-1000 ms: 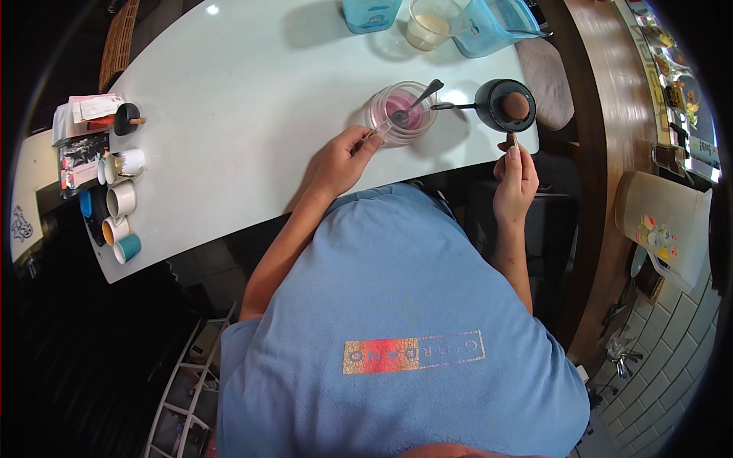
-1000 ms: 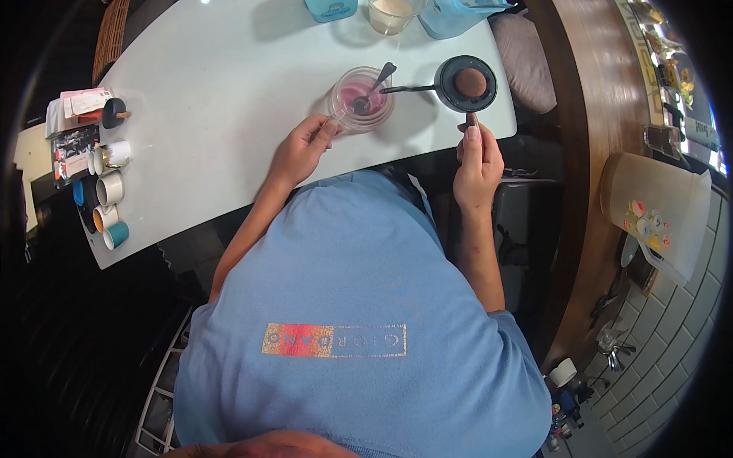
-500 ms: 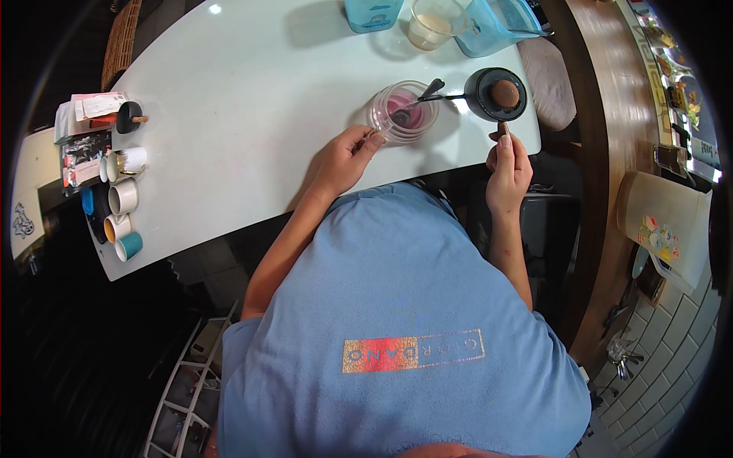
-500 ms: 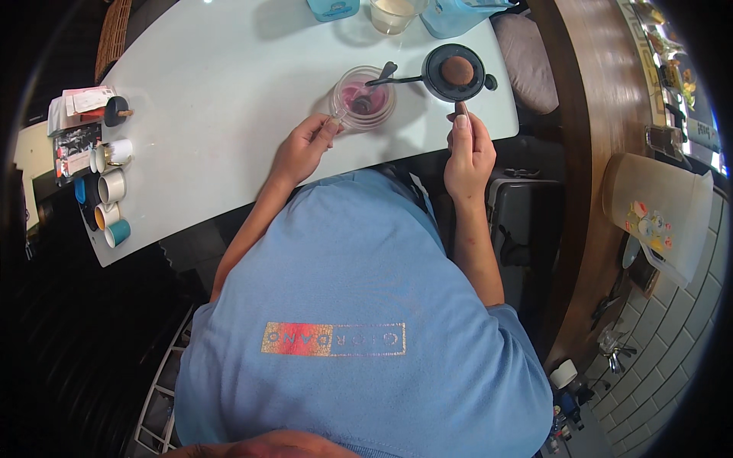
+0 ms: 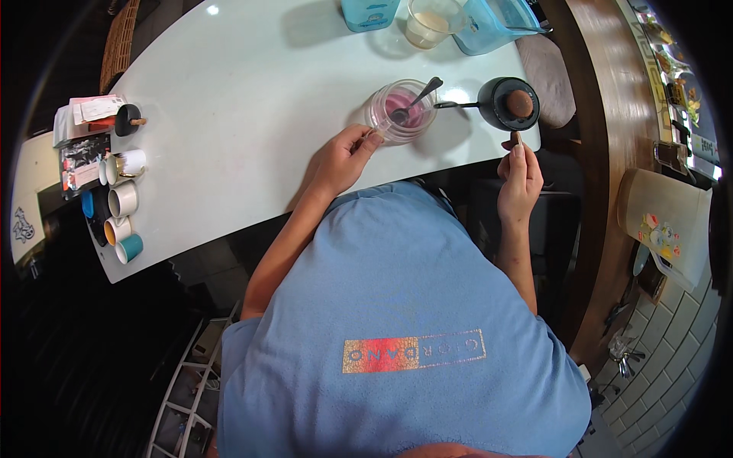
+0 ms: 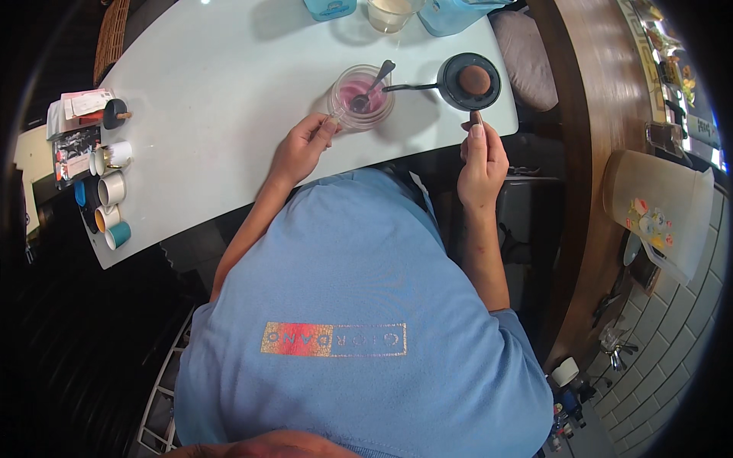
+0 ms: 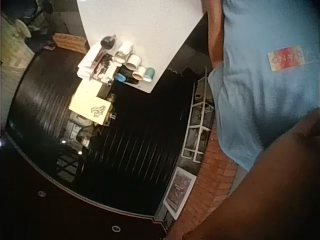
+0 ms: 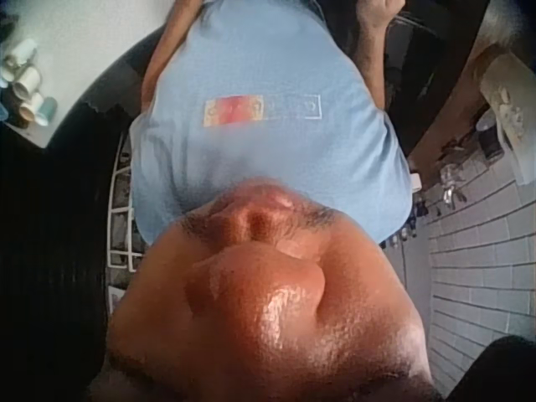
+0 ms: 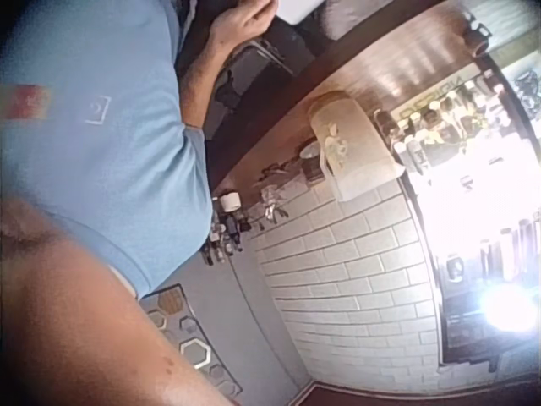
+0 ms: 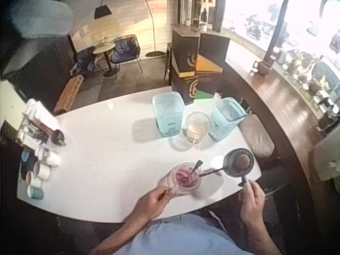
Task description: The person pours liquid from a kettle into a container, transfers it to a glass, adds a spoonful of purple powder, stirs it, and pours more liquid from a large pitcher into the glass.
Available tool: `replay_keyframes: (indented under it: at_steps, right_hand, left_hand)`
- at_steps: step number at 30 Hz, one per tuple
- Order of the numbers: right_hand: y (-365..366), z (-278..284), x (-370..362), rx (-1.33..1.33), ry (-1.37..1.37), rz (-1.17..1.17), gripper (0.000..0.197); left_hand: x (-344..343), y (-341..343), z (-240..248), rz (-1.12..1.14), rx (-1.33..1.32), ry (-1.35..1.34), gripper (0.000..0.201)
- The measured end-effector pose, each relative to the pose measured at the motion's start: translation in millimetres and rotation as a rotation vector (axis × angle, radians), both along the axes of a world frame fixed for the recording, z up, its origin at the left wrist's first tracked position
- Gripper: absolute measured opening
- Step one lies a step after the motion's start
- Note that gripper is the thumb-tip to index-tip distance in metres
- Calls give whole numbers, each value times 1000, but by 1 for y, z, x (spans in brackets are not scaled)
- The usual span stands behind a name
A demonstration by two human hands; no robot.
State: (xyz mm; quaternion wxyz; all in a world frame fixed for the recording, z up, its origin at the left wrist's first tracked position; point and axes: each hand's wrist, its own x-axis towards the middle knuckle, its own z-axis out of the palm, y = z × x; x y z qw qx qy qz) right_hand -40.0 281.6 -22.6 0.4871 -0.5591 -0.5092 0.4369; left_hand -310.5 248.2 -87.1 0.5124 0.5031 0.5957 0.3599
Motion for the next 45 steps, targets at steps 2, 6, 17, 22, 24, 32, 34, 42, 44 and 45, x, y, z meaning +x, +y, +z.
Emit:
replay_keyframes:
  at_steps: [2, 6, 17, 22, 24, 32, 34, 42, 44, 45]
  right_hand:
    - [2, 3, -2, -41, 110, -13, 30]
    - [8, 4, -8, -137, 406, 1, 31]
    - [22, -23, -1, -281, 556, -205, 28]
    - [26, -41, 13, -269, 545, -201, 27]
    - [28, -46, 15, -276, 546, -177, 27]
    - [34, -47, 1, -216, 490, -228, 31]
    - [36, -47, 0, -215, 475, -208, 31]
    - [36, -43, -5, -222, 466, -204, 33]
    - [36, -47, 0, -290, 394, -157, 34]
    - [35, -47, 0, -293, 395, -159, 34]
  left_hand:
    - [1, 0, 0, 7, 8, -14, 38]
    - [0, 1, -1, -4, 8, -29, 37]
    - [-1, 0, -3, -2, -1, -68, 37]
    - [-1, 1, 1, -4, -18, -28, 39]
    - [-1, 1, 0, -5, -17, -25, 39]
    - [2, 3, 4, -48, 138, 142, 40]
    - [3, 4, 7, -38, 167, 142, 39]
    - [2, 2, 3, -19, 234, 187, 41]
    - [3, 3, 4, -7, 214, 181, 41]
    - [3, 2, 5, 5, 208, 186, 41]
